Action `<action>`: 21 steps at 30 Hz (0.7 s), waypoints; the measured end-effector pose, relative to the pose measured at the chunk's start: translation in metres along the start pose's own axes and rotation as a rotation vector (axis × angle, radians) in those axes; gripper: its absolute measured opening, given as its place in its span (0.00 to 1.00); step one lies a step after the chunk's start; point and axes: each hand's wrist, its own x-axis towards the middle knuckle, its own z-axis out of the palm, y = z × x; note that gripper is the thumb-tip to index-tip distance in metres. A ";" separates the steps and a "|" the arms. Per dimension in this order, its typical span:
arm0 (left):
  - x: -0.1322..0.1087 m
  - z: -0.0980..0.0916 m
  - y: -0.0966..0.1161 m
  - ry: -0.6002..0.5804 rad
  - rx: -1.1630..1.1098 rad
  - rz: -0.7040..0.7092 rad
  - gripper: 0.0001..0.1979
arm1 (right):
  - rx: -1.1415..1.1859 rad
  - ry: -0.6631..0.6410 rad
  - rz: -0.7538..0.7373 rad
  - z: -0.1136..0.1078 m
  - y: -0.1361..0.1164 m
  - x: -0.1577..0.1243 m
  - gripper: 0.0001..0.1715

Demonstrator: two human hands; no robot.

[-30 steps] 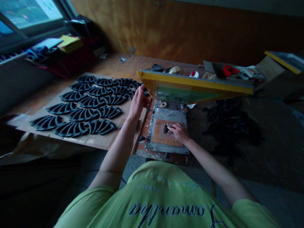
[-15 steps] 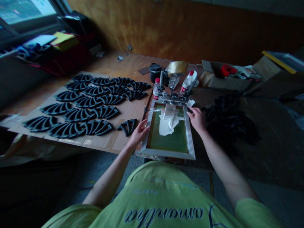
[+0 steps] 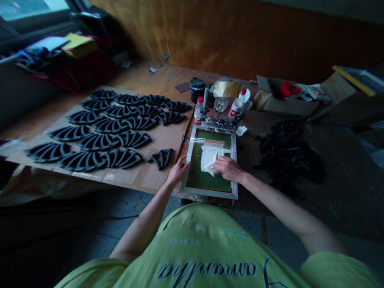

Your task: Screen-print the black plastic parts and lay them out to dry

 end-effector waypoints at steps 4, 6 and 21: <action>-0.001 0.000 0.002 -0.006 -0.023 -0.011 0.30 | 0.048 0.024 0.014 -0.008 0.007 0.005 0.08; -0.003 -0.001 0.005 0.004 -0.047 -0.021 0.30 | 0.033 0.112 0.104 0.000 0.004 0.009 0.08; -0.010 -0.025 0.040 -0.121 -0.335 0.003 0.40 | 0.063 0.437 0.448 -0.041 0.045 0.051 0.33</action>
